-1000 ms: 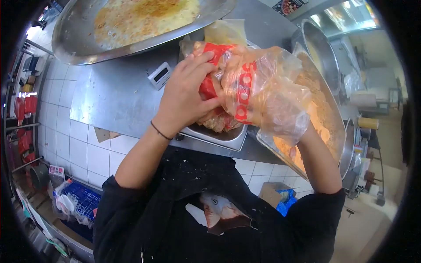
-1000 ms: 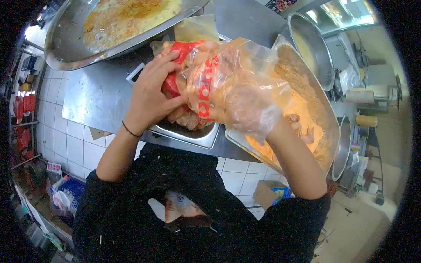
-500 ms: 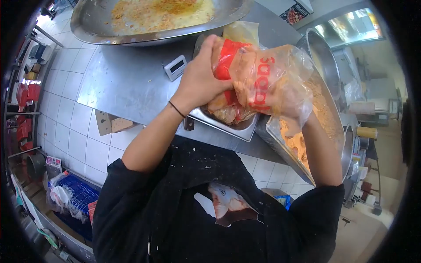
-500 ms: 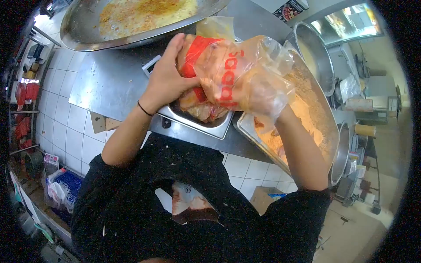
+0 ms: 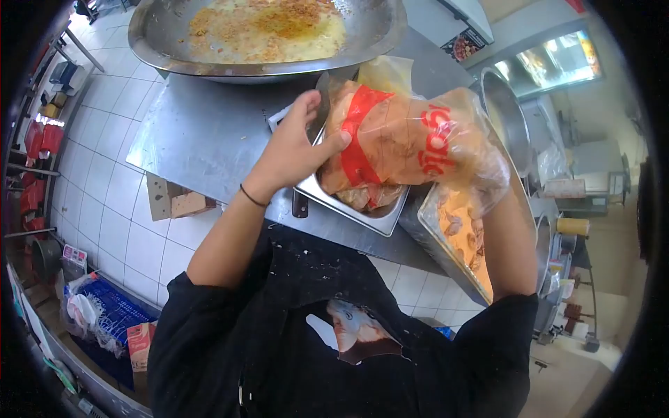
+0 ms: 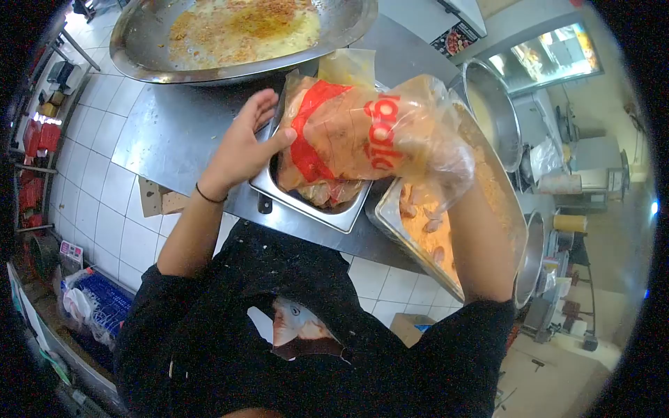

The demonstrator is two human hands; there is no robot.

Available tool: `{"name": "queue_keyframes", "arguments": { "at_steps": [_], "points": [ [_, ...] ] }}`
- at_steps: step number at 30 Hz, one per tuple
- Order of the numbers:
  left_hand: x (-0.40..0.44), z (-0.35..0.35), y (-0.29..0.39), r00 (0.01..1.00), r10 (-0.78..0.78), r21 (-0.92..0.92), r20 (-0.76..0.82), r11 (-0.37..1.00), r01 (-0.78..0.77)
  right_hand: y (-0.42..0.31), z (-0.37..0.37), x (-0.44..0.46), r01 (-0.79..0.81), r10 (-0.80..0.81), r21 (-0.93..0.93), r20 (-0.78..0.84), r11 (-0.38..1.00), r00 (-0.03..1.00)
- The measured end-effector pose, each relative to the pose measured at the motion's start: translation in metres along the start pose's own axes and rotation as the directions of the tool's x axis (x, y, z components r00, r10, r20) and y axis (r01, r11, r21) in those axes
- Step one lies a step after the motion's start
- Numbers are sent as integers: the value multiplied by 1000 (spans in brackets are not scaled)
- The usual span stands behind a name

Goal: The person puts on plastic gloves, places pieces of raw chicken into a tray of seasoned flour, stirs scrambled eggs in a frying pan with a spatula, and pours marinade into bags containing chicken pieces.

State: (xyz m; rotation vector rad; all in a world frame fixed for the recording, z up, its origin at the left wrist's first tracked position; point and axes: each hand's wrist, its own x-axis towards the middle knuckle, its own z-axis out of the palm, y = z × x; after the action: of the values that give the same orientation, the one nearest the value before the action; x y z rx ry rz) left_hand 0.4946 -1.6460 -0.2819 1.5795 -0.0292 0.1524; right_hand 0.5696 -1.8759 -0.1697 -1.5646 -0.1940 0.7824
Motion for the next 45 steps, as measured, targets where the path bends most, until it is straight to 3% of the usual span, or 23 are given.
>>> {"name": "queue_keyframes", "arguments": {
  "at_steps": [3,5,6,8,9,10,11,14,16,17,19,22,25,28,31,33,35,36,38,40,42,43,45],
  "points": [
    [-15,6,1,1000,2,238,-7,971,0,-32,15,-5,98,-99,-20,-60,995,993],
    [-17,11,8,995,94,219,38,971,-100,-36,5,6,486,-439,-319,209,814,874],
    [-16,16,-6,974,225,309,-42,930,-201,-44,5,2,387,-366,-238,130,891,922],
    [-17,18,6,956,290,207,-34,938,-277,-60,26,-12,244,-292,-248,-178,937,940],
    [-20,19,16,946,323,154,-30,936,-315,-67,27,-15,323,-360,-223,-149,920,921],
    [-27,20,36,985,171,-221,-16,960,-170,-73,26,-17,397,-424,-196,-122,897,897],
    [-27,21,39,980,194,-360,-35,912,-194,-76,23,-18,470,-489,-167,-97,867,867],
    [-29,31,54,979,156,-797,-127,572,-195,-60,-63,-14,723,-889,-568,-34,393,457],
    [-32,46,54,991,117,-911,58,413,5,-74,-71,-18,569,-946,-822,211,-35,246],
    [-33,50,53,982,109,-940,157,321,115,-100,-59,-34,372,-894,-888,376,-271,246],
    [-33,50,61,973,140,-906,183,408,112,-109,-47,-51,222,-863,-922,379,-319,335],
    [-32,52,51,968,96,-916,233,356,186,-90,-32,-64,329,-836,-907,-45,265,547],
    [-35,56,31,952,77,-937,298,212,276,-78,3,-88,232,-589,-651,-405,723,700],
    [-32,62,32,936,86,-931,341,168,324,-70,-23,-123,212,-507,-722,-218,659,834],
    [-32,68,36,925,123,-921,359,207,330,-64,-52,-167,182,-604,-926,-60,330,795],
    [-32,69,36,926,155,-924,345,230,306,-62,-70,-181,500,-541,-753,230,428,809],
    [-32,69,37,931,182,-934,317,231,273,-41,-113,-204,398,-521,-708,49,583,852],
    [-32,68,36,928,194,-934,319,232,272,2,-145,-233,168,-633,-804,-300,571,714],
    [-32,67,34,924,202,-937,324,202,284,6,-122,-217,167,-782,-902,-237,397,577],
    [-31,69,31,918,192,-930,346,202,308,-11,-101,-215,324,-711,-744,-277,584,646],
    [-28,70,28,911,169,-913,376,236,333,-30,-50,-193,229,-729,-849,-236,477,643],
    [-27,71,29,920,180,-919,349,256,299,-39,-25,-182,180,-737,-891,-215,416,640],
    [-23,74,39,929,213,-929,302,284,237,-48,2,-159,-58,-740,-997,-72,45,669]
  ]
}}
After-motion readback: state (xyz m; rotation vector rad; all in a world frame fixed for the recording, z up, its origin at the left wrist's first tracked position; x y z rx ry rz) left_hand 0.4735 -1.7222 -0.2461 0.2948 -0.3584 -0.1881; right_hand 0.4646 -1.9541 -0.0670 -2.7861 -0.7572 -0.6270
